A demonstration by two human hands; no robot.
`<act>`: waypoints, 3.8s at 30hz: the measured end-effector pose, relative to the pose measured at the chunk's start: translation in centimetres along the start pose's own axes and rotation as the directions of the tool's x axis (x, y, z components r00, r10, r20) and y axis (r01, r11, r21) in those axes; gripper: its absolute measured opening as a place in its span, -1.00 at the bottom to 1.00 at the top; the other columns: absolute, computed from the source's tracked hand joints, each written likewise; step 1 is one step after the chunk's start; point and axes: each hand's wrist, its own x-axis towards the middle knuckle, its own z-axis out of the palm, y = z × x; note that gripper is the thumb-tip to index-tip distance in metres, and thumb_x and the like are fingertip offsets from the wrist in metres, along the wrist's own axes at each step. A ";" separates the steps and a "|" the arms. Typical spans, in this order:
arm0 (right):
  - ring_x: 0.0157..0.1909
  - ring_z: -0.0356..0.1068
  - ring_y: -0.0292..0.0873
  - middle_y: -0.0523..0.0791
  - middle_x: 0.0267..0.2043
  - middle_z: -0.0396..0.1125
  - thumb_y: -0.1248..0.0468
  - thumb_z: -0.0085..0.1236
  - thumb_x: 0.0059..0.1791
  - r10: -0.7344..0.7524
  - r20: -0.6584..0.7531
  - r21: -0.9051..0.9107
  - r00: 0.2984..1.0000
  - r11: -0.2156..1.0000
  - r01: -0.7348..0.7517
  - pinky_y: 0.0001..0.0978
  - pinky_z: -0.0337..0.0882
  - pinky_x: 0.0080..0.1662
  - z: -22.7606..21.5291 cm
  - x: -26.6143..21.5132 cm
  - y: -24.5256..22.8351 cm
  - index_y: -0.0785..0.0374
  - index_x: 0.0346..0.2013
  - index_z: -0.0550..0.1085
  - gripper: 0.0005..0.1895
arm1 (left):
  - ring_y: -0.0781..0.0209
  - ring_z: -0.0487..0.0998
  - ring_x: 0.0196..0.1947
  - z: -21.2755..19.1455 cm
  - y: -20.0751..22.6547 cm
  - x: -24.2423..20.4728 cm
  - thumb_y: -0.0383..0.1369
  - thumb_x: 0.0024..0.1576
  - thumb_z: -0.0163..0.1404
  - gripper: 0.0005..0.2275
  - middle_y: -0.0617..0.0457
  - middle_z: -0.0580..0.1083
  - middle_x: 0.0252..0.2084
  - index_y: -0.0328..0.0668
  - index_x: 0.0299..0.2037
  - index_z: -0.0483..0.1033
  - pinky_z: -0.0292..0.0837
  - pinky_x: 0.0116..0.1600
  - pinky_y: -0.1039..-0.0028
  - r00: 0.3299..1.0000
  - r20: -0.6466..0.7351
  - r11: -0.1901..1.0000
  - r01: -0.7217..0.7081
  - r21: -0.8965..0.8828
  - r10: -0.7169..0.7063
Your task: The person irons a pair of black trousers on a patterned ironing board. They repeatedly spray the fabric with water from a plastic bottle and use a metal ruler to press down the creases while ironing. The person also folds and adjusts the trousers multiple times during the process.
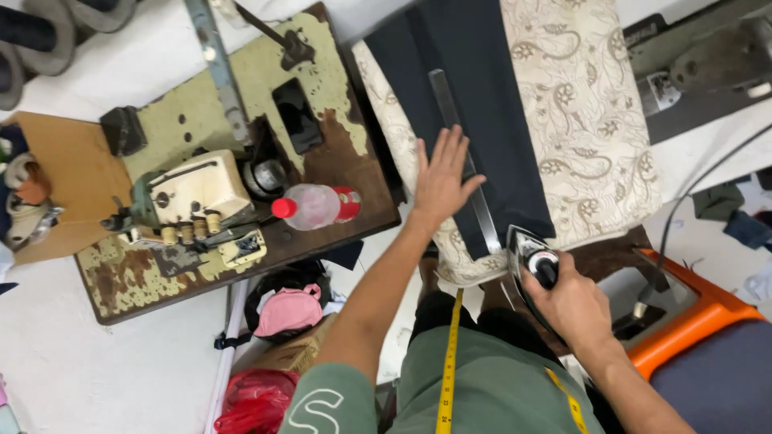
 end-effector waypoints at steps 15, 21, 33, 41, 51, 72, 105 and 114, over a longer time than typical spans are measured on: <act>-0.16 0.48 0.47 0.32 -0.31 0.48 -0.35 0.11 -0.11 -0.121 -0.110 0.053 0.987 0.990 0.127 0.22 0.43 -0.19 -2.2 -0.4 4.6 -0.02 0.24 0.35 -0.23 | -0.11 -0.19 0.64 5.0 3.8 5.3 -0.03 0.39 -0.31 -0.38 -0.23 -0.12 0.60 -0.42 0.49 0.06 -0.29 0.68 -0.08 0.944 -0.154 0.948 0.306 0.088 -0.290; 0.01 0.35 -0.20 -0.03 0.01 0.42 0.32 0.36 -0.05 0.013 -0.392 0.622 0.920 0.741 0.255 -0.36 0.37 0.09 -6.9 -1.4 10.8 0.28 0.23 0.49 -0.46 | -0.20 -0.13 0.65 5.2 3.5 5.1 -0.03 0.40 -0.33 -0.39 -0.24 -0.14 0.61 -0.34 0.51 0.03 -0.18 0.69 -0.10 0.932 -0.224 0.954 0.299 0.026 -0.286; 0.04 0.31 0.11 0.16 0.03 0.30 0.62 0.11 -0.32 0.091 -0.934 0.337 0.345 0.544 0.768 -0.11 0.33 0.15 -3.6 17.6 21.0 0.43 0.14 0.45 -0.32 | -0.48 -0.01 0.54 3.5 3.8 5.7 -0.09 0.14 0.07 -0.32 -0.41 0.02 0.52 -0.41 0.37 0.21 -0.15 0.54 -0.32 0.922 -0.238 0.948 0.318 0.016 -0.306; -0.23 0.12 -0.43 -0.32 -0.23 0.02 0.29 0.55 0.28 0.194 -0.608 0.590 0.770 0.759 0.275 -0.47 0.19 -0.27 6.0 29.3 33.8 0.10 -0.04 0.66 -0.86 | -0.28 0.00 0.58 3.7 4.2 6.2 -0.01 0.32 -0.24 -0.38 -0.28 0.07 0.54 -0.38 0.44 0.14 -0.21 0.61 -0.19 0.929 -0.242 0.959 0.282 -0.025 -0.280; 0.01 0.33 0.01 0.07 -0.04 0.30 0.52 0.17 0.25 0.101 -0.807 0.525 0.582 0.575 0.628 -0.05 0.43 0.10 1.0 14.7 22.2 0.57 -0.08 0.39 -0.87 | -0.27 -0.02 0.62 3.8 1.0 9.5 0.03 0.37 -0.32 -0.39 -0.24 -0.01 0.58 -0.28 0.48 0.15 -0.10 0.66 -0.13 0.916 -0.272 0.947 0.318 0.046 -0.294; -0.35 0.35 -0.11 -0.20 -0.46 0.22 -0.10 -0.06 0.05 -0.847 -0.531 -0.215 0.029 0.168 0.962 -0.22 0.38 -0.21 5.4 14.7 -14.1 0.06 -0.45 0.44 -0.63 | -0.42 -0.12 0.57 3.0 0.3 11.6 0.01 0.29 -0.24 -0.36 -0.41 -0.04 0.55 -0.32 0.46 0.12 -0.29 0.52 -0.30 0.941 -0.205 0.951 0.294 0.099 -0.270; -0.06 0.37 0.41 0.27 -0.23 0.35 0.33 0.03 0.24 -0.224 -0.811 0.189 0.540 0.774 0.604 0.11 0.34 0.01 -3.7 19.8 -1.6 0.47 -0.09 0.50 -0.81 | 0.30 0.57 -0.67 -1.7 1.8 -7.7 -0.20 0.35 -0.06 -0.65 0.05 0.55 -0.51 -0.40 0.11 0.41 0.46 -0.58 0.47 0.683 0.390 0.317 0.670 -0.671 -0.618; -0.24 0.45 0.20 0.08 -0.32 0.48 0.15 0.17 0.07 -0.489 -0.516 0.014 0.704 0.816 0.577 0.03 0.42 -0.17 1.3 14.1 -0.5 0.30 -0.23 0.56 -0.76 | 0.21 0.43 -0.76 -0.1 4.1 -8.4 -0.23 0.29 0.03 -0.59 0.11 0.33 -0.71 -0.06 -0.59 0.17 0.29 -0.53 0.35 0.678 0.349 0.409 0.695 -0.591 -0.647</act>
